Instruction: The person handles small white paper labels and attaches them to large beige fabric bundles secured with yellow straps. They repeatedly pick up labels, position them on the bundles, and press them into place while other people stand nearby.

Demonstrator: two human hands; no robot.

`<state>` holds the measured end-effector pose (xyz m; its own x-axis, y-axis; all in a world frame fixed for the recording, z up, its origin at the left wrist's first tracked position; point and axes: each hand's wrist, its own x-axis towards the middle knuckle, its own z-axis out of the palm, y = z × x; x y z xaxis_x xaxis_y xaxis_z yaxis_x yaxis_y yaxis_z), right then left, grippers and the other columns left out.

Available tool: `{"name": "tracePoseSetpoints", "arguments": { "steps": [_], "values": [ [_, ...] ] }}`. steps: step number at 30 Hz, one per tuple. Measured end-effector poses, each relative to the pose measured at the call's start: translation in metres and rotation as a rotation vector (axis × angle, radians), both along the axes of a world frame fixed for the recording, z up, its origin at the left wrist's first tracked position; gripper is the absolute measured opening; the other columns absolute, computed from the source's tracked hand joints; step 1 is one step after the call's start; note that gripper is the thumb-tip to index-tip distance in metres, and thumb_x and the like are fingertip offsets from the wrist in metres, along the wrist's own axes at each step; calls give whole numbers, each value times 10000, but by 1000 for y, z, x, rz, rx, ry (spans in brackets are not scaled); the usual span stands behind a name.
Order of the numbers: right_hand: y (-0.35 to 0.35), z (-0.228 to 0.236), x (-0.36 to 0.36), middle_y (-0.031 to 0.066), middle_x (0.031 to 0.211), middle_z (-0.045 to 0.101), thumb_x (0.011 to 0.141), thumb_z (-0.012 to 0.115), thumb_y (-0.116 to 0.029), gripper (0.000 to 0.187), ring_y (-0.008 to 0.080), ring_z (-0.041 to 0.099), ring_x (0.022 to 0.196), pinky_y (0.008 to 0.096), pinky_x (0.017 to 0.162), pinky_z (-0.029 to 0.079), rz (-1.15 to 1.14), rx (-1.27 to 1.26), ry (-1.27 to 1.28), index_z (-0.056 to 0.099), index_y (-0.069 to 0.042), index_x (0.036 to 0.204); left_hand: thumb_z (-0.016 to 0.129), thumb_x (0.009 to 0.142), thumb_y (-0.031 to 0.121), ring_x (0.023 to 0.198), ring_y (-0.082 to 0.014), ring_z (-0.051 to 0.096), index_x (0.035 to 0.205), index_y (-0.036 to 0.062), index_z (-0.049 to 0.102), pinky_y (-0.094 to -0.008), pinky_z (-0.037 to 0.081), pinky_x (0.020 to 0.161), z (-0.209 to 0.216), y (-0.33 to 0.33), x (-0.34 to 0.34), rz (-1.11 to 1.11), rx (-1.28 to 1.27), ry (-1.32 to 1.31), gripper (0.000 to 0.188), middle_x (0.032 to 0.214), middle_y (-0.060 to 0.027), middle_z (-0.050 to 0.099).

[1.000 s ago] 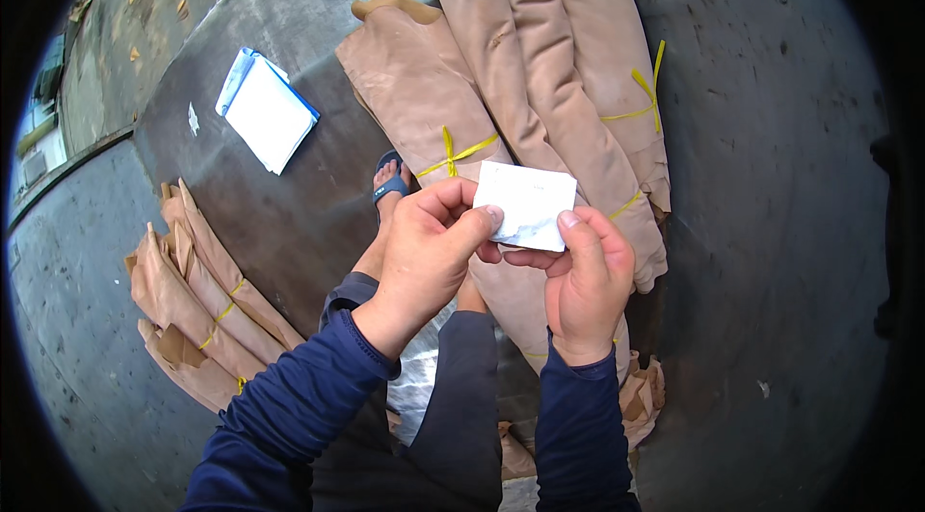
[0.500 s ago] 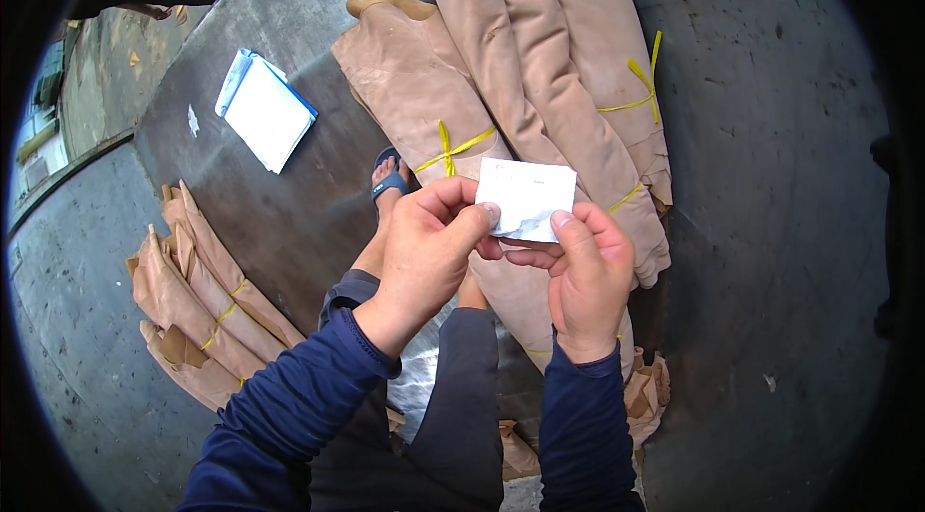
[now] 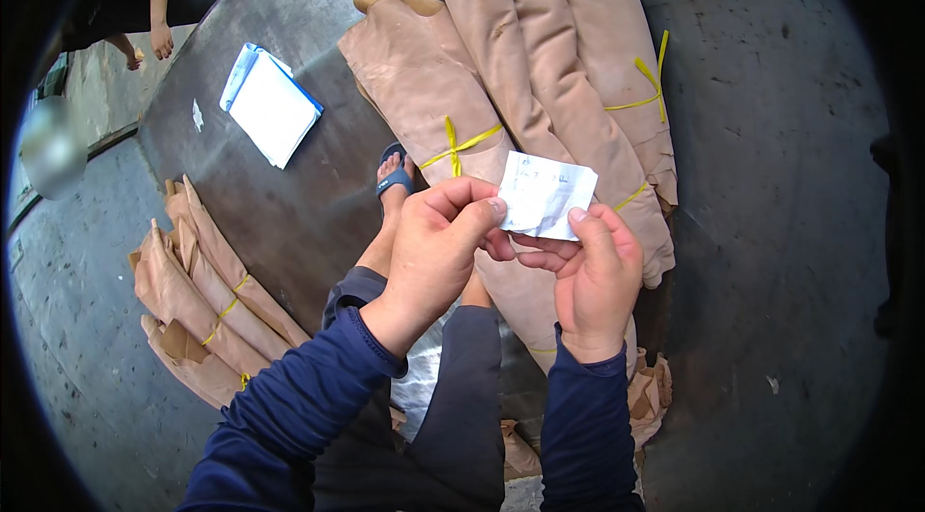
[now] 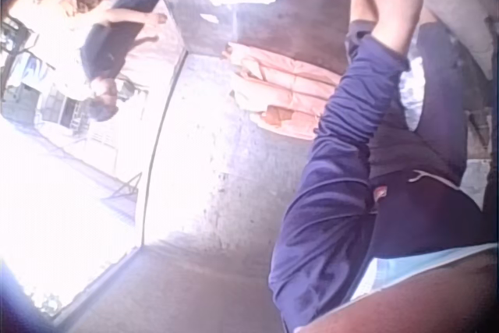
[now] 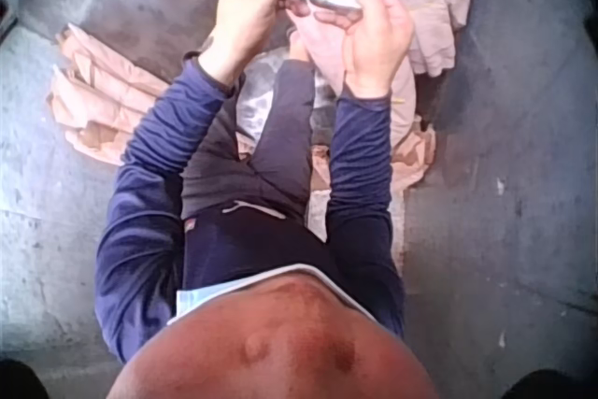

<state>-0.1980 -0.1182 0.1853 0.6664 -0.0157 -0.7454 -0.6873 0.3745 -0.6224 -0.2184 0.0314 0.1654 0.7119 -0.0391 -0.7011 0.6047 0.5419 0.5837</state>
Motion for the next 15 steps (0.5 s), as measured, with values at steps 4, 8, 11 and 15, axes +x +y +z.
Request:
{"name": "tracePoseSetpoints", "arguments": {
  "steps": [4,8,11,15],
  "values": [
    [-1,-2,1,195,882,670,928,480,-103,199,291,706,741,319,601,601,-5,19,8,564,77,939,547,911,100,624,-127,614,960,-60,625,-253,494,627,-2,-1,0,14,-15,8,185,759,-74,645],
    [1,-4,1,197,882,670,925,480,-103,198,295,706,742,318,596,599,-10,23,14,563,77,940,545,910,99,627,-129,617,962,-62,626,-252,495,626,-3,-1,1,18,-19,39,188,761,-81,649],
    [1,-6,1,198,881,671,923,480,-100,194,294,706,740,318,594,598,-17,26,21,564,75,938,544,910,99,628,-130,618,962,-63,626,-248,494,624,-4,-1,0,17,-23,30,188,763,-83,650],
    [-2,-10,0,197,876,672,922,474,-93,191,285,704,727,321,599,598,-15,56,-7,566,74,932,553,910,96,625,-128,614,959,-62,625,-243,493,622,-9,-2,-3,31,-31,31,180,758,-79,646]
  ]
}}
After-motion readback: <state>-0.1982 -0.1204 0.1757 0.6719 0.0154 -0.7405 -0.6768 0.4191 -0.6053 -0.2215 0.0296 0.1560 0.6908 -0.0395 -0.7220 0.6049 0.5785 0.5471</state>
